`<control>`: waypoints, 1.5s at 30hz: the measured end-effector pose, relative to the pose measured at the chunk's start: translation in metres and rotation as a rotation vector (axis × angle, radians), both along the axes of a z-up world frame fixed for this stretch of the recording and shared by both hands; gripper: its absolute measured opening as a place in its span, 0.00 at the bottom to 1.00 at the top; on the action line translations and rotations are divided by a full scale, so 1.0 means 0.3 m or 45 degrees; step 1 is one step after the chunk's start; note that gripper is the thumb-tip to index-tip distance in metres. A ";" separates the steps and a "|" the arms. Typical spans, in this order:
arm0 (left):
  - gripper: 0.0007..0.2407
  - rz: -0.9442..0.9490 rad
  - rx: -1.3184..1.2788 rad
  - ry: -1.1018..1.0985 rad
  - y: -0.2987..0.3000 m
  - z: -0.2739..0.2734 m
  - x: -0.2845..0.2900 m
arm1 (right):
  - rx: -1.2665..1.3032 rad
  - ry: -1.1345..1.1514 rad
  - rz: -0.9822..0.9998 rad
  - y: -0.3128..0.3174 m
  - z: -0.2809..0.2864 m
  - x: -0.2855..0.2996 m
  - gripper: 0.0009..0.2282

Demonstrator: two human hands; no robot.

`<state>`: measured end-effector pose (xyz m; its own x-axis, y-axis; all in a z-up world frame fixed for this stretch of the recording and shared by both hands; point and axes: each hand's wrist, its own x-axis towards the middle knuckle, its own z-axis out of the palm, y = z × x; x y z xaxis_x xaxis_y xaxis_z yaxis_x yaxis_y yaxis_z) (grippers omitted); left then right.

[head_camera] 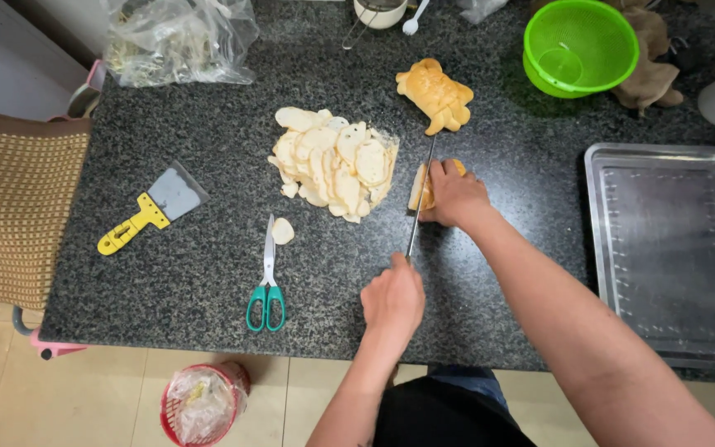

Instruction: Slicing a loaf of bread into thin slices on a kitchen counter using a knife.

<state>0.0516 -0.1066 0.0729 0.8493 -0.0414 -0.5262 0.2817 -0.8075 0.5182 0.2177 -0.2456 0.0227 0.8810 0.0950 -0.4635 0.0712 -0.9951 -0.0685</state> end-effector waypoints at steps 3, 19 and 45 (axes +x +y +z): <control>0.15 -0.045 0.061 0.060 0.012 -0.011 -0.030 | -0.002 -0.006 0.000 0.004 0.000 -0.006 0.45; 0.15 -0.010 0.032 0.093 0.039 0.045 -0.091 | 0.014 -0.018 -0.006 0.003 -0.003 -0.013 0.48; 0.13 -0.022 0.067 0.147 0.040 -0.025 -0.087 | 0.023 -0.038 -0.002 -0.002 -0.001 -0.012 0.49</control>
<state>0.0256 -0.0945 0.0653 0.7822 -0.0248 -0.6226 0.3234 -0.8379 0.4397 0.2142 -0.2463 0.0224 0.8945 0.1017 -0.4352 0.0721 -0.9938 -0.0842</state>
